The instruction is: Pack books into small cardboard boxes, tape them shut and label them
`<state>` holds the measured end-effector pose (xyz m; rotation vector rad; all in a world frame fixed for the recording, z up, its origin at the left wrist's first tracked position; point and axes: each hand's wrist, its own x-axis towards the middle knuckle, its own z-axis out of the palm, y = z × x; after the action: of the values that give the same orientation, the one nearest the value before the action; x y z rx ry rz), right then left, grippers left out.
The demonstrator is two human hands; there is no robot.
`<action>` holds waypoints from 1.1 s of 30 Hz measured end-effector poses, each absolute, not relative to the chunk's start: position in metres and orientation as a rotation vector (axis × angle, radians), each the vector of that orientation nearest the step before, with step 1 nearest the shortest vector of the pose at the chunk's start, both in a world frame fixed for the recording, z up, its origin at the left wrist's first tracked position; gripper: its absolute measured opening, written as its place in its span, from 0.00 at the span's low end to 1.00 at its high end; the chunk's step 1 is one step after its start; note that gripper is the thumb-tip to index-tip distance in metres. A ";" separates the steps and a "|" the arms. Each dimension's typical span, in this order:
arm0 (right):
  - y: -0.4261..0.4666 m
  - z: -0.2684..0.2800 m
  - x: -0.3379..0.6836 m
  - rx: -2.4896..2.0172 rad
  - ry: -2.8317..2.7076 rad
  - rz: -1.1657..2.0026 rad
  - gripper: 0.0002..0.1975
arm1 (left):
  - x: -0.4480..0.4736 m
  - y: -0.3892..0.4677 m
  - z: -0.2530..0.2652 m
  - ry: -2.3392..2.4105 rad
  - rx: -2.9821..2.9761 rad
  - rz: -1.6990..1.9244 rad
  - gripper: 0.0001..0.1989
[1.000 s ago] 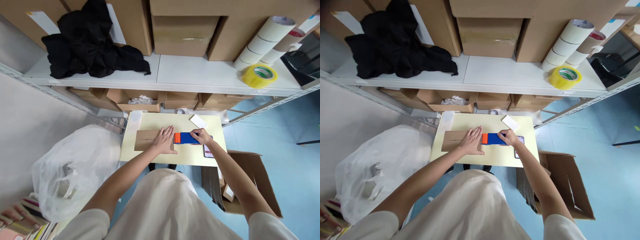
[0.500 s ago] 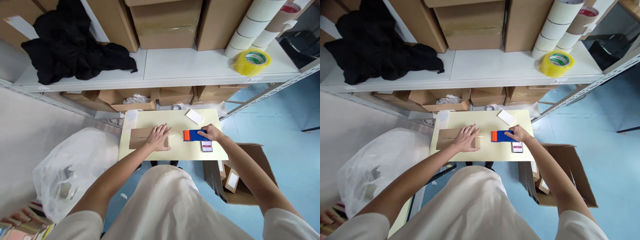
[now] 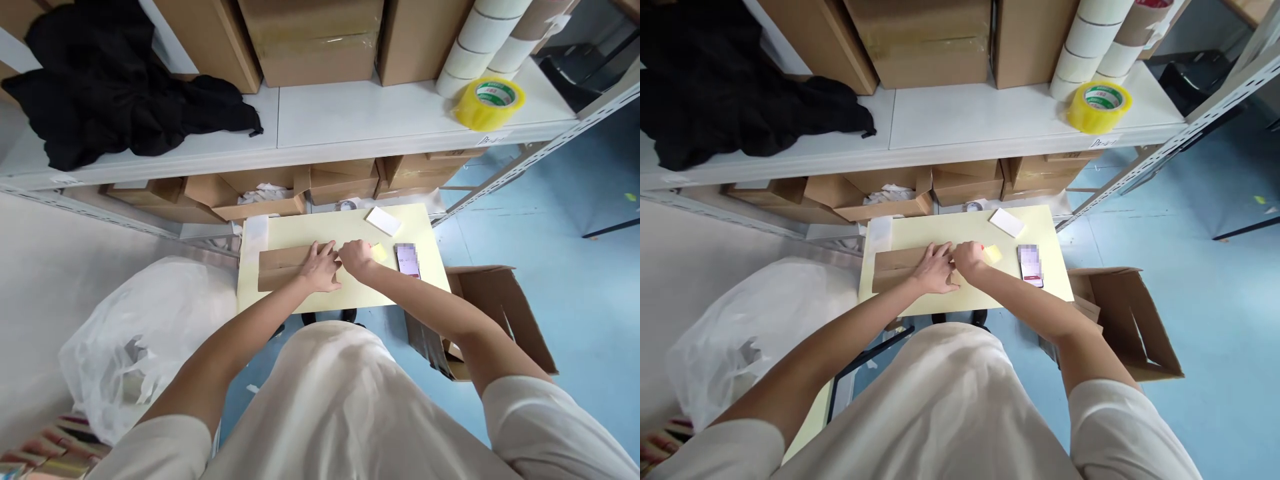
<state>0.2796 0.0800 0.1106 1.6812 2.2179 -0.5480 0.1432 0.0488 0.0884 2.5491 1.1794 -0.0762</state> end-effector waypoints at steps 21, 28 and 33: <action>0.013 -0.014 0.341 2.335 1.987 -0.702 0.15 | 0.085 0.036 0.090 1.532 2.424 0.304 0.33; -0.005 -0.002 0.340 2.361 2.359 -0.799 0.34 | -0.008 -0.011 0.067 1.918 1.734 0.569 0.45; 0.000 0.016 0.308 1.851 2.760 -1.490 0.56 | -0.030 -0.028 0.038 1.573 1.207 0.805 0.50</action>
<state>0.3081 0.0002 0.0156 1.8511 2.7598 -1.4904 -0.0297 -0.0281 0.0381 1.2072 1.5732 0.8053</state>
